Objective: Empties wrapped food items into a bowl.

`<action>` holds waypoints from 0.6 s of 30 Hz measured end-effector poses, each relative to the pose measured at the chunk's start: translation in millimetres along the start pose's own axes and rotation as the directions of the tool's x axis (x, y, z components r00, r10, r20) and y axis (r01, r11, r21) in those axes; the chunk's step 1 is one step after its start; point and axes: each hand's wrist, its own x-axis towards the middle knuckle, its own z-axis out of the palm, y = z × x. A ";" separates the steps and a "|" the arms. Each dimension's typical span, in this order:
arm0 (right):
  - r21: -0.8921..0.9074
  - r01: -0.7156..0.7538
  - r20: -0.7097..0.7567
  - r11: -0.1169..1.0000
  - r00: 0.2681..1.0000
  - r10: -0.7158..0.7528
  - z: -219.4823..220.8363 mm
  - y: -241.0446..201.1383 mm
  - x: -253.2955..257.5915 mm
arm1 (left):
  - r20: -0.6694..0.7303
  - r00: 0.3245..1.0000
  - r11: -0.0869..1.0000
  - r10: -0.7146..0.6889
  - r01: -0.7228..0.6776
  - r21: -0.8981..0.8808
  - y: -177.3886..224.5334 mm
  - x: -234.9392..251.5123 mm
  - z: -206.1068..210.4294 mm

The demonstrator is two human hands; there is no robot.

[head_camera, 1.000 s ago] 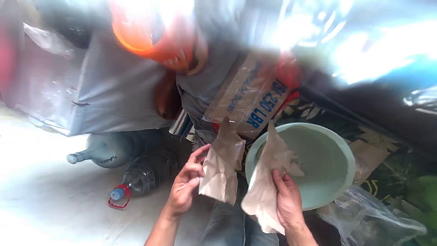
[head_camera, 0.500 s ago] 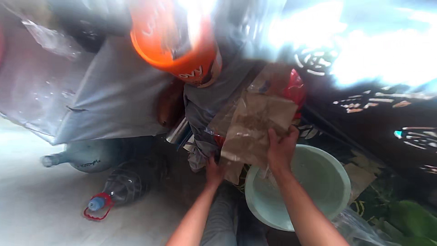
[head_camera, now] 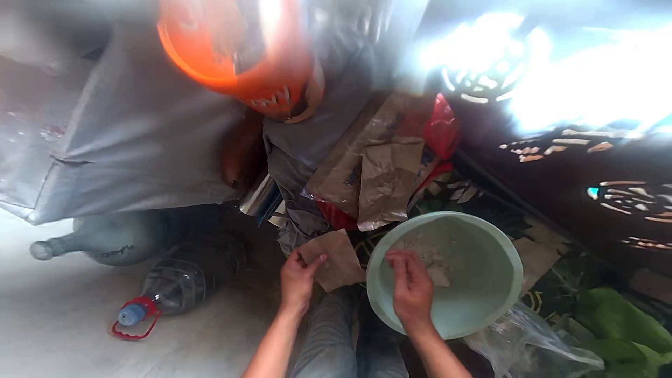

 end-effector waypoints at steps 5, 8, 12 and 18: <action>0.085 0.005 0.127 0.996 0.992 -0.016 14.6 -10.9 -34.0 | 0.073 0.997 0.959 0.031 -0.009 -0.284 42.6 -49.1 -0.9; 0.051 0.120 0.055 0.991 0.991 -0.123 12.6 -17.9 -35.3 | 0.101 0.992 0.929 0.082 -0.040 -0.368 56.7 -62.1 9.0; -0.202 0.378 0.116 0.903 0.925 -0.361 -11.6 -26.4 -22.8 | 0.304 0.953 0.910 0.011 0.116 -0.397 77.9 -61.9 12.1; -0.380 0.630 0.287 0.677 0.776 -0.562 -62.8 -38.8 -14.9 | 0.432 0.891 0.988 -0.140 0.153 0.006 92.2 -45.8 23.5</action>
